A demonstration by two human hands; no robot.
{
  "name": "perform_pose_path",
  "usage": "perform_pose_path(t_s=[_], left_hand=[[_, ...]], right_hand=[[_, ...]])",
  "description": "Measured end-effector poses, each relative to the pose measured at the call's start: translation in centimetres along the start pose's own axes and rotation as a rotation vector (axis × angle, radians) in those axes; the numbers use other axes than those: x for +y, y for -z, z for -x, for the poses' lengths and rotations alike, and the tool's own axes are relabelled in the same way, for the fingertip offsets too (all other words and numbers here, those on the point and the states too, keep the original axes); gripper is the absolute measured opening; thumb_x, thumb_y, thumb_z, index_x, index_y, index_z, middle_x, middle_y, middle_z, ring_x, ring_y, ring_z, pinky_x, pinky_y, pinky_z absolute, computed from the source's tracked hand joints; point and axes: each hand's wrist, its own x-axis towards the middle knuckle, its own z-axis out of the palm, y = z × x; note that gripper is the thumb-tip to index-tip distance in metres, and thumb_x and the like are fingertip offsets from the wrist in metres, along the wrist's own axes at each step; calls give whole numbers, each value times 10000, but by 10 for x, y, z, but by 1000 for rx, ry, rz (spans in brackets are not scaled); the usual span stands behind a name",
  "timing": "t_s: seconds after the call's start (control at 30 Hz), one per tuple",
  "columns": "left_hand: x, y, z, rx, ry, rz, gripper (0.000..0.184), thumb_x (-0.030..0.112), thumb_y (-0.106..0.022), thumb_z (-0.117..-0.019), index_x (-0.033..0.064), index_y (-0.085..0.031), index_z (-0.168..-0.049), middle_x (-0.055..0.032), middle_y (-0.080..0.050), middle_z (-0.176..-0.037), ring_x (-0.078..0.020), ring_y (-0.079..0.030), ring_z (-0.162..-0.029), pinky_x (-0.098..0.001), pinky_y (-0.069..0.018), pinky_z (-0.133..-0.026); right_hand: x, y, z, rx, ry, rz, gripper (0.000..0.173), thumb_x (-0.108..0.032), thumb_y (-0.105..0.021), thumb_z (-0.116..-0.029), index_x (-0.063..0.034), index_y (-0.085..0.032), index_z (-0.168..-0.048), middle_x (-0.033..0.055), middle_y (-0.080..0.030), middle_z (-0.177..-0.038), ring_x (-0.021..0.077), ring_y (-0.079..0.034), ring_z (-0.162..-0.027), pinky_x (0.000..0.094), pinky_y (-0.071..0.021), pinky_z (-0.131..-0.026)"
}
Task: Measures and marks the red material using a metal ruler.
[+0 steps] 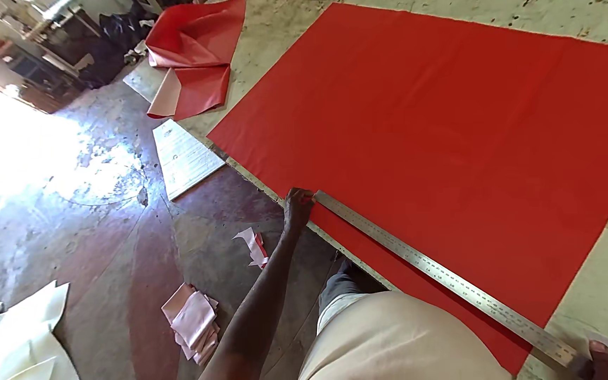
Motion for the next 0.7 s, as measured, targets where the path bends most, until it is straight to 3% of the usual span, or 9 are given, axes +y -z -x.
perform_pose_path(t_s=[0.1,0.17,0.2,0.3,0.4,0.5,0.63,0.7], left_hand=[[-4,10,-1,-21,-64,-125,232,255,-696,-970,74,-745,-1106,-129,-685,-1176,-233,-667,-1098,-447,-568,-974],[2,11,1,-87,-131,-209,292,286,-688,-988,34,-734,-1128,-173,-683,-1197,-297,-652,-1142,-497,-539,-1007],[7,12,4,-129,-157,-237,313,308,-655,-1013,35,-722,-1150,-184,-674,-1223,-326,-633,-1182,-521,-516,-1035],[17,8,1,-154,-176,-232,334,227,-666,-998,-80,-700,-1127,-331,-627,-1232,-481,-559,-1238,-613,-423,-1087],[13,9,-1,-121,-175,-232,363,259,-681,-981,-83,-693,-1103,-348,-607,-1215,-475,-587,-1164,-605,-470,-1012],[13,7,-3,-116,-143,-241,351,263,-693,-970,-65,-701,-1096,-329,-607,-1222,-453,-587,-1157,-593,-459,-1020],[15,5,-2,-109,-124,-249,334,247,-702,-964,-55,-704,-1108,-328,-602,-1231,-444,-577,-1161,-578,-450,-1021],[18,5,-1,-105,-119,-248,329,242,-702,-963,-57,-706,-1100,-330,-600,-1229,-437,-581,-1155,-572,-454,-1017]], right_hand=[[-15,1,1,-56,-3,69,508,-368,-512,-1052,71,-537,-1306,250,-673,-856,363,-673,-702,591,-555,-655],[-26,5,5,-53,-78,128,457,-344,-540,-1046,31,-558,-1306,229,-688,-856,403,-685,-740,639,-546,-669],[-27,5,5,-48,-115,148,422,-340,-547,-1048,9,-565,-1286,204,-692,-859,388,-690,-752,633,-552,-674],[-24,5,2,5,-93,149,372,-324,-527,-1051,2,-597,-1215,156,-677,-808,330,-684,-701,570,-561,-625],[-19,3,6,70,-34,67,340,-311,-520,-1053,0,-598,-1167,125,-643,-785,282,-653,-677,512,-555,-616],[-13,0,14,143,-12,-17,288,-290,-534,-1051,-18,-598,-1124,93,-615,-793,221,-622,-674,441,-550,-624],[-9,-7,22,228,16,-75,280,-286,-551,-1049,-19,-626,-1091,99,-624,-907,186,-621,-768,375,-558,-706],[-7,-9,25,250,5,-79,290,-303,-551,-1049,-31,-635,-1100,98,-634,-932,198,-627,-812,395,-551,-751]])
